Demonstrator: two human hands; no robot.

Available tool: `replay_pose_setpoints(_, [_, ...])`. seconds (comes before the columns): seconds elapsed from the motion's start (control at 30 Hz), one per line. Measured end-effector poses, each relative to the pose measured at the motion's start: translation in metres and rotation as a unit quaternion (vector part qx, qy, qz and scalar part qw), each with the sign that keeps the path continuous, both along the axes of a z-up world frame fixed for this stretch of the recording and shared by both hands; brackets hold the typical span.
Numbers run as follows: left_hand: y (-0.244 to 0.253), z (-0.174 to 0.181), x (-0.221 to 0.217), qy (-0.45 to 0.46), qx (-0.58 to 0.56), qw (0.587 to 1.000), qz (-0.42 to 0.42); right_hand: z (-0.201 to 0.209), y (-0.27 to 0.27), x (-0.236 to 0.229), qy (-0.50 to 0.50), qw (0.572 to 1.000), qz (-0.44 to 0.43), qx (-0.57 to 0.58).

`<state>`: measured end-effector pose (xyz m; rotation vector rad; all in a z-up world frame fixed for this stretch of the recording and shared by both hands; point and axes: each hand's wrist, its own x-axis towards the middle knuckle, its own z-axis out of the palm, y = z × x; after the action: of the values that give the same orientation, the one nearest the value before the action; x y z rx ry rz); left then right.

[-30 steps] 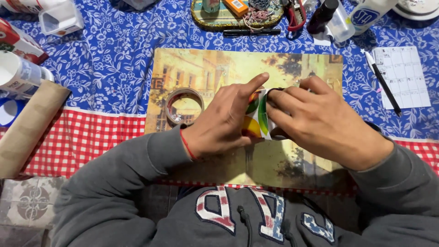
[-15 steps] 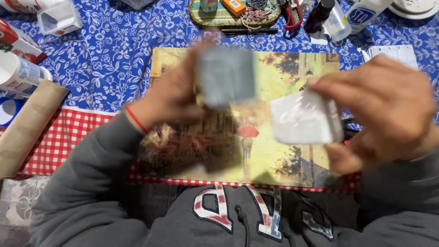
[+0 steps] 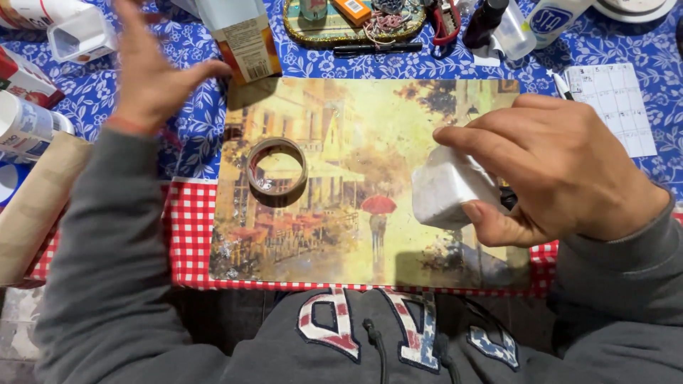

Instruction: Cutting and shaping styrofoam blocks using a utility knife to fit into a container.

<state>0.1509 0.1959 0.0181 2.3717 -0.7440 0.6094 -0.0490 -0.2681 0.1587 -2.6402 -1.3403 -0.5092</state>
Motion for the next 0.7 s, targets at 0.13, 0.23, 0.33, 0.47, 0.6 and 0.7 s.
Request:
replay_pose_setpoints(0.13, [0.129,-0.033,-0.008,-0.157,0.211,0.926,0.271,-0.010,-0.001,0.002,0.028,0.999,-0.017,-0.017])
replay_pose_setpoints(0.23, [0.258,-0.097,0.017,0.204,-0.063,0.852,0.478,-0.010,0.003,0.003,0.042,0.999,-0.017,-0.024])
replay_pose_setpoints(0.33, [0.310,-0.130,-0.001,0.153,-0.062,0.887,0.431,-0.012,0.005,0.002,0.041,0.998,-0.025,-0.035])
replay_pose_setpoints(0.47, [0.267,-0.104,-0.041,0.072,-0.060,0.928,0.360,-0.014,0.005,0.002,0.036,0.999,-0.017,-0.032])
replay_pose_setpoints(0.6, [0.227,-0.077,-0.056,0.045,-0.063,0.923,0.377,-0.016,0.004,0.003,0.041,0.998,-0.020,-0.036])
replay_pose_setpoints(0.7, [0.263,-0.100,-0.039,0.120,-0.028,0.922,0.367,-0.013,0.004,0.001,0.035,0.998,-0.025,-0.035])
